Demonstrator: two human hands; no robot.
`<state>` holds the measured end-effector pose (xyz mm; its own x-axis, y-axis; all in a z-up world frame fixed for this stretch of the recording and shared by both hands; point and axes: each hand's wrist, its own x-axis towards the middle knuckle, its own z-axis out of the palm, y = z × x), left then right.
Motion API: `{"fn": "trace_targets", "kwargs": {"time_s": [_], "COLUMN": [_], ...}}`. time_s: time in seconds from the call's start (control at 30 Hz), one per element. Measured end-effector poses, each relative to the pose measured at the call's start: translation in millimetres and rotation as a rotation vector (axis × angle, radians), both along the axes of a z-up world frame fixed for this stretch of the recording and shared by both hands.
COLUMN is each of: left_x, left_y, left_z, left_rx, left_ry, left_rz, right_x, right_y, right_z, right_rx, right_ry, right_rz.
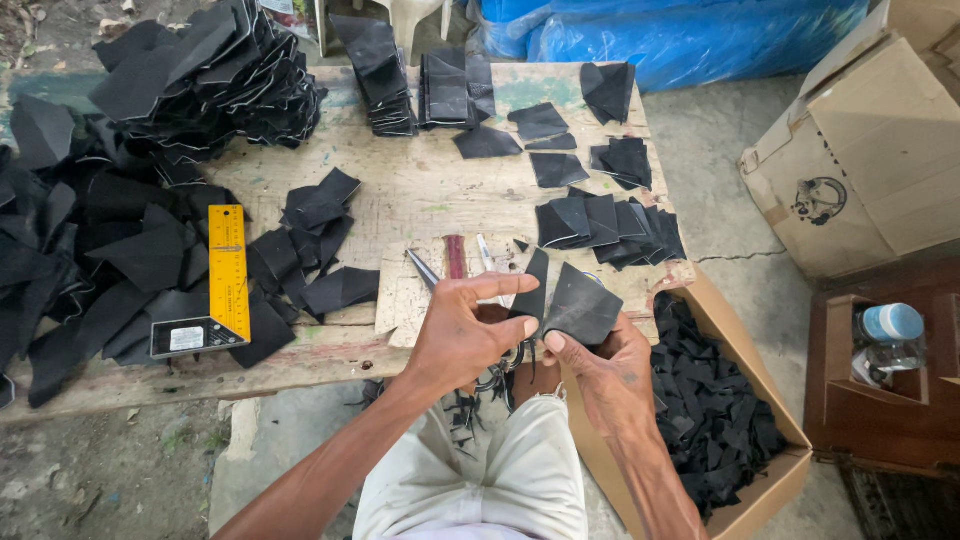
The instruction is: The person uses a ruler and a pen to mark straight lines on small pieces of black leather and then cuts along the markings using shears.
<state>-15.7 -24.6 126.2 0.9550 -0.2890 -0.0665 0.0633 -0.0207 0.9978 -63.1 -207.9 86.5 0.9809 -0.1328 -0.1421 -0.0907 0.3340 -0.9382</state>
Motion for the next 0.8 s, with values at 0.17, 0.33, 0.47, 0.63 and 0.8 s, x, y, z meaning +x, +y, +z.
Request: {"fn": "trace_targets", "kwargs": {"time_s": [0.17,0.33,0.47,0.63,0.8], "left_x": [-2,-2,-2,-2,-2], "left_y": [-2,-3,-2,-2,-2], "left_z": [2,1,-6,-15,-16], "left_rx": [0.054,0.066,0.043,0.024,0.02], "left_ry": [0.067,0.088,0.07,0.039,0.065], "left_rz": [0.02,0.024,0.017,0.01,0.019], "right_x": [-2,-1,-2,-2,-2], "right_y": [0,0,-1,-2,-2], "right_z": [0,-2,-4,-7,-7], "right_rx": [-0.08,-0.082,-0.071,-0.046,-0.043], "right_ry": [-0.011,0.023,0.039,0.042,0.046], "right_rz": [0.003,0.003,0.012,0.034,0.022]}}
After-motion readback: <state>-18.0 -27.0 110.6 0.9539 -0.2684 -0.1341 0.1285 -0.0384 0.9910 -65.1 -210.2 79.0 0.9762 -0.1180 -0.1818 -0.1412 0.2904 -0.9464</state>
